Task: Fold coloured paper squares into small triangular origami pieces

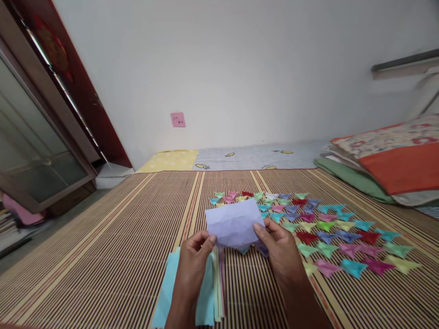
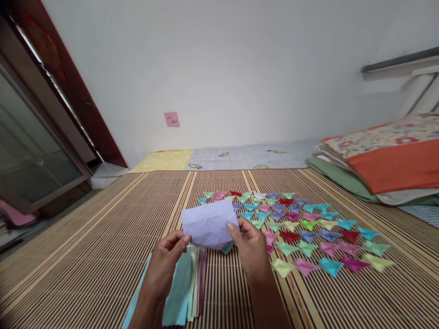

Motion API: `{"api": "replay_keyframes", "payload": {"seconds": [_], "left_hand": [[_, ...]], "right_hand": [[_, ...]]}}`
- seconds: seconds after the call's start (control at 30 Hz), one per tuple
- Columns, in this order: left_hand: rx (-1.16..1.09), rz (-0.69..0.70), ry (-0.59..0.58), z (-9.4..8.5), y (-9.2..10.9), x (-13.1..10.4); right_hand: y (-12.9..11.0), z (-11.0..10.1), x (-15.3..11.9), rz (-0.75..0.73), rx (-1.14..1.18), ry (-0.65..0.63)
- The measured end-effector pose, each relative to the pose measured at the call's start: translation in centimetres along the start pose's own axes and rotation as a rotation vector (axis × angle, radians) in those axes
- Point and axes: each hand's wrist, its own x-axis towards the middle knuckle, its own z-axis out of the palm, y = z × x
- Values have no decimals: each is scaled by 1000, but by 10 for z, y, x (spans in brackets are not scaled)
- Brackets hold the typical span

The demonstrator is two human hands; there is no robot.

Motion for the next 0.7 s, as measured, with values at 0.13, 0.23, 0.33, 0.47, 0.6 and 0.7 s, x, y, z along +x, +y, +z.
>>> {"api": "replay_keyframes", "payload": {"seconds": [0.13,0.23,0.33,0.47,0.6,0.7], "left_hand": [[27,-32,-14,0,0,-1],[0,-15,18,4,1,-1],[-44,-6,57,8,-1,-1],[-123,-16,67,10,-7,-2],[-193,28,142,12,-8,-2],[-210,92,196,15,-7,-3]], "right_hand": [[-1,-5,1,-8,-70,0],[-3,-9,2,-70,-156,1],[-2,-11,2,-124,-204,-19],[3,-12,3,-174,-230,-48],[4,-11,4,-198,-252,-44],[2,-7,3,-181,-233,12]]}}
